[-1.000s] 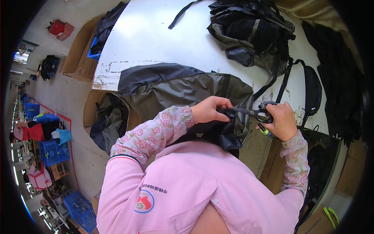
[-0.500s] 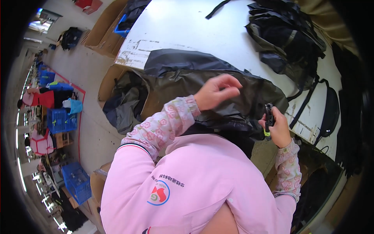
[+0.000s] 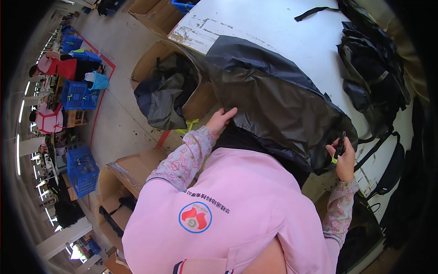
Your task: Trim and inspect fabric pieces for bag manufacturing on a factory assembly table.
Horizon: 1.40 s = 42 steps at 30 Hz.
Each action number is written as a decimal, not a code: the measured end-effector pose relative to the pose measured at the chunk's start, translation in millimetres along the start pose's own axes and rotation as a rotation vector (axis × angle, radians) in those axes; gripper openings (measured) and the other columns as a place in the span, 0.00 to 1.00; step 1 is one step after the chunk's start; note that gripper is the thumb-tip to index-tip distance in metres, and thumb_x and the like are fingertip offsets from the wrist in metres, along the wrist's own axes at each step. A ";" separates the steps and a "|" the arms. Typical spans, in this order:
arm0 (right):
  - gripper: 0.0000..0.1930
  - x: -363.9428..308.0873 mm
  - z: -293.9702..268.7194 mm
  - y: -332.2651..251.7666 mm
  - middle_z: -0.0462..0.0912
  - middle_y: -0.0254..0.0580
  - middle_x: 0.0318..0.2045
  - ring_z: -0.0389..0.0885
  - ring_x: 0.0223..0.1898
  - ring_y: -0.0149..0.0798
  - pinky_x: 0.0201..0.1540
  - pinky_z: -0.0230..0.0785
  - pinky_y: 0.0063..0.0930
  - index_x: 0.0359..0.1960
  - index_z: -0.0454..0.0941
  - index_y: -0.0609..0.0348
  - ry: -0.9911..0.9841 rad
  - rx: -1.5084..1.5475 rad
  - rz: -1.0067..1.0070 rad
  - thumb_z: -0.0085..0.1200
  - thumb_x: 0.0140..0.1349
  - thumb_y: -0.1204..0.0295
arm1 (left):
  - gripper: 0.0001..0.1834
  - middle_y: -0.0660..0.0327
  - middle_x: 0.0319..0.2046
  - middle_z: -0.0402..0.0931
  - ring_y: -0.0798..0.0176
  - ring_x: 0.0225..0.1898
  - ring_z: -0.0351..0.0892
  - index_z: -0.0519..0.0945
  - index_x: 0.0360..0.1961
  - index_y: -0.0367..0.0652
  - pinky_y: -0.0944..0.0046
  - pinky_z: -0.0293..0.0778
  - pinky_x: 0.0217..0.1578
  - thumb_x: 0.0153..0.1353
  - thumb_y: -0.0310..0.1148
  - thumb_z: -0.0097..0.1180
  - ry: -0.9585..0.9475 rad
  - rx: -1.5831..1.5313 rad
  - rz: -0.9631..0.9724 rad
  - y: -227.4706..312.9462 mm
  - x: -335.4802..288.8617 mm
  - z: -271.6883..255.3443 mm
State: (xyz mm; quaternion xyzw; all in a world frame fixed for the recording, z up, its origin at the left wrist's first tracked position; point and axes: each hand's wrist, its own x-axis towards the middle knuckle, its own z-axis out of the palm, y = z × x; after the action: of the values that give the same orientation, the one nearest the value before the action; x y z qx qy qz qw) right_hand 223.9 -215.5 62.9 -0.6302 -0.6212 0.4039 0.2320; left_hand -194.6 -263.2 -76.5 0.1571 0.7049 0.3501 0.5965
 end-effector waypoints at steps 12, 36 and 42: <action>0.16 67.0 -64.0 -9.5 0.81 0.42 0.26 0.79 0.28 0.34 0.34 0.70 0.27 0.33 0.72 0.64 0.517 -0.105 -0.141 0.68 0.50 0.73 | 0.17 0.57 0.42 0.80 0.59 0.42 0.80 0.78 0.44 0.39 0.60 0.77 0.42 0.64 0.42 0.56 0.476 -0.616 0.976 169.0 -26.4 -322.8; 0.13 2.8 -174.8 -249.4 0.72 0.28 0.34 0.70 0.30 0.22 0.34 0.61 0.16 0.36 0.72 0.55 0.361 0.409 -0.610 0.64 0.51 0.76 | 0.52 0.45 0.64 0.53 0.46 0.67 0.54 0.50 0.68 0.39 0.53 0.53 0.66 0.48 0.40 0.70 -0.541 0.557 1.405 210.4 -22.5 183.7; 0.33 -52.7 -283.6 -277.4 0.71 0.42 0.55 0.71 0.47 0.31 0.59 0.59 0.21 0.64 0.62 0.71 0.135 0.402 -1.115 0.55 0.62 0.63 | 0.49 0.44 0.63 0.55 0.43 0.64 0.58 0.55 0.66 0.39 0.55 0.57 0.63 0.47 0.38 0.70 -0.414 0.325 1.574 257.2 -68.6 249.7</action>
State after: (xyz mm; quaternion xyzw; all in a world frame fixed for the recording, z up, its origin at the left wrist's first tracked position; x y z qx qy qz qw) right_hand 289.9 -173.8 455.4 -0.1772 -0.7535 0.2900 0.5628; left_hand 8.8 -49.1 138.0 0.7498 0.3067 0.5231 0.2648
